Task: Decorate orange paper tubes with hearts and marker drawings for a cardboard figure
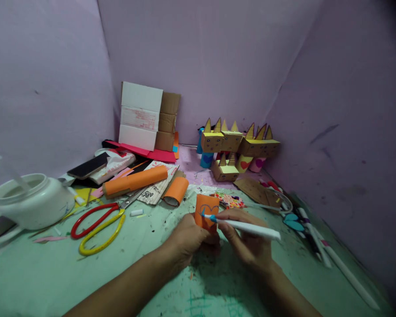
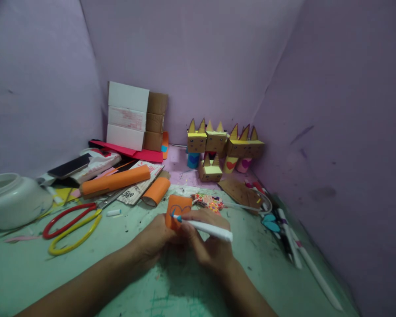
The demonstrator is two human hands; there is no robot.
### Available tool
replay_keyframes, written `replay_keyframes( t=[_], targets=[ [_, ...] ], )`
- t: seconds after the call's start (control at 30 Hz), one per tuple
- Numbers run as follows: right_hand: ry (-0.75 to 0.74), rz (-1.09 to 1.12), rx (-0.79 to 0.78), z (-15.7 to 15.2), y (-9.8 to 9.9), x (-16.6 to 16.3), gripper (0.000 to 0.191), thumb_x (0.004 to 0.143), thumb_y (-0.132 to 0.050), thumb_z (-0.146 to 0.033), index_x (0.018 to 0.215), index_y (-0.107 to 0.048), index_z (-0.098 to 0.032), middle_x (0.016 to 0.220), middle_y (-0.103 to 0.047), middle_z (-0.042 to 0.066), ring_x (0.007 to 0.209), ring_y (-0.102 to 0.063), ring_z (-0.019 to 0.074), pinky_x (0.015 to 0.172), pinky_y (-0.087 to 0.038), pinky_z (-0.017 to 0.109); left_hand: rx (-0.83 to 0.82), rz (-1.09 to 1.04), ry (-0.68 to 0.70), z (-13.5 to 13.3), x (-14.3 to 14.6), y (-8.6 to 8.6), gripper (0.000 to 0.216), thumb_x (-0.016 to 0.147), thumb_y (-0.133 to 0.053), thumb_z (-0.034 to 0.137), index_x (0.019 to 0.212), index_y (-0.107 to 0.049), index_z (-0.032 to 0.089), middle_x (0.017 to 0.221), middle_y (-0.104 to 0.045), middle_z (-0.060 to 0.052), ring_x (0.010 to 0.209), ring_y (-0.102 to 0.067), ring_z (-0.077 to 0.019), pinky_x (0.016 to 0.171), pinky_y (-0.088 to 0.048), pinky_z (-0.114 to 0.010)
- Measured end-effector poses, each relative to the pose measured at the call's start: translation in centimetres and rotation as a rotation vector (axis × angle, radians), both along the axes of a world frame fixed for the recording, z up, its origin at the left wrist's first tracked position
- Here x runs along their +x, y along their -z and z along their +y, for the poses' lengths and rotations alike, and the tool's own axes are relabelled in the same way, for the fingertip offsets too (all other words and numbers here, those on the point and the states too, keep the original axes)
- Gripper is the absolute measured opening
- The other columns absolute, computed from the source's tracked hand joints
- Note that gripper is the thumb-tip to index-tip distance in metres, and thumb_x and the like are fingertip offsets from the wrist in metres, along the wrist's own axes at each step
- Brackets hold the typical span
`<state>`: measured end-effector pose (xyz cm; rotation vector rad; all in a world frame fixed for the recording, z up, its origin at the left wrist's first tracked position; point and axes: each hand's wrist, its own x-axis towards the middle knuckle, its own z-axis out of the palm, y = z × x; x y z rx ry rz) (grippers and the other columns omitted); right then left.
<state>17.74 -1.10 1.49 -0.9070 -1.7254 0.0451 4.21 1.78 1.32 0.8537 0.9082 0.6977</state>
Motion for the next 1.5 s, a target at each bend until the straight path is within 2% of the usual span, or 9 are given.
replay_keyframes(
  t=[0.23, 0.43, 0.9, 1.07, 1.33, 1.5],
  targets=[
    [0.054, 0.012, 0.028, 0.07, 0.32, 0.4, 0.016, 0.08, -0.062, -0.01, 0.091, -0.069, -0.02, 0.08, -0.075, 0.005, 0.069, -0.071, 0.0174, 0.064, -0.056, 0.026, 0.035, 0.053, 0.003, -0.03, 0.09, -0.32, 0.013, 0.041, -0.062, 0.009, 0.05, -0.056, 0.016, 0.039, -0.053, 0.005, 0.035, -0.048, -0.0117, 0.035, -0.04, -0.023],
    [-0.001, -0.014, 0.012, 0.02, 0.24, 0.3, 0.013, 0.08, -0.061, -0.011, 0.087, -0.068, -0.019, 0.073, -0.074, 0.004, 0.062, -0.069, 0.0164, 0.058, -0.054, 0.025, 0.051, 0.077, 0.016, -0.12, 0.02, -0.4, 0.01, 0.044, -0.062, 0.01, 0.052, -0.059, 0.015, 0.041, -0.056, 0.003, 0.037, -0.05, -0.0119, 0.038, -0.041, -0.023],
    [0.016, -0.017, 0.025, 0.01, -0.11, 0.15, 0.017, 0.08, -0.061, -0.011, 0.09, -0.069, -0.021, 0.076, -0.076, 0.005, 0.063, -0.071, 0.0196, 0.058, -0.056, 0.028, 0.076, 0.1, 0.038, -0.08, 0.0, -0.45, 0.012, 0.046, -0.064, 0.012, 0.057, -0.059, 0.015, 0.044, -0.054, 0.004, 0.038, -0.048, -0.0116, 0.039, -0.041, -0.024],
    [-0.012, -0.026, 0.001, -0.14, -0.3, 0.11, 0.013, 0.08, -0.059, -0.013, 0.085, -0.069, -0.021, 0.069, -0.074, 0.005, 0.057, -0.069, 0.0189, 0.053, -0.055, 0.028, 0.074, 0.103, 0.038, -0.17, 0.05, -0.32, 0.01, 0.045, -0.061, 0.011, 0.054, -0.058, 0.015, 0.041, -0.052, 0.004, 0.038, -0.047, -0.0118, 0.039, -0.041, -0.025],
    [0.051, 0.002, 0.012, -0.05, -0.14, 0.11, 0.013, 0.08, -0.061, -0.014, 0.085, -0.07, -0.02, 0.072, -0.075, 0.005, 0.061, -0.07, 0.0196, 0.056, -0.056, 0.028, 0.085, 0.084, 0.048, -0.05, -0.02, -0.07, 0.01, 0.045, -0.064, 0.014, 0.053, -0.059, 0.015, 0.042, -0.053, 0.003, 0.038, -0.048, -0.0127, 0.039, -0.042, -0.025],
    [0.014, -0.002, 0.021, -0.09, -0.39, 0.03, 0.012, 0.081, -0.06, -0.015, 0.083, -0.07, -0.02, 0.069, -0.074, 0.005, 0.058, -0.069, 0.0184, 0.054, -0.055, 0.028, 0.077, 0.084, 0.035, -0.12, -0.04, -0.2, 0.01, 0.044, -0.062, 0.012, 0.054, -0.059, 0.015, 0.043, -0.054, 0.003, 0.04, -0.05, -0.0121, 0.041, -0.042, -0.024]
  ],
)
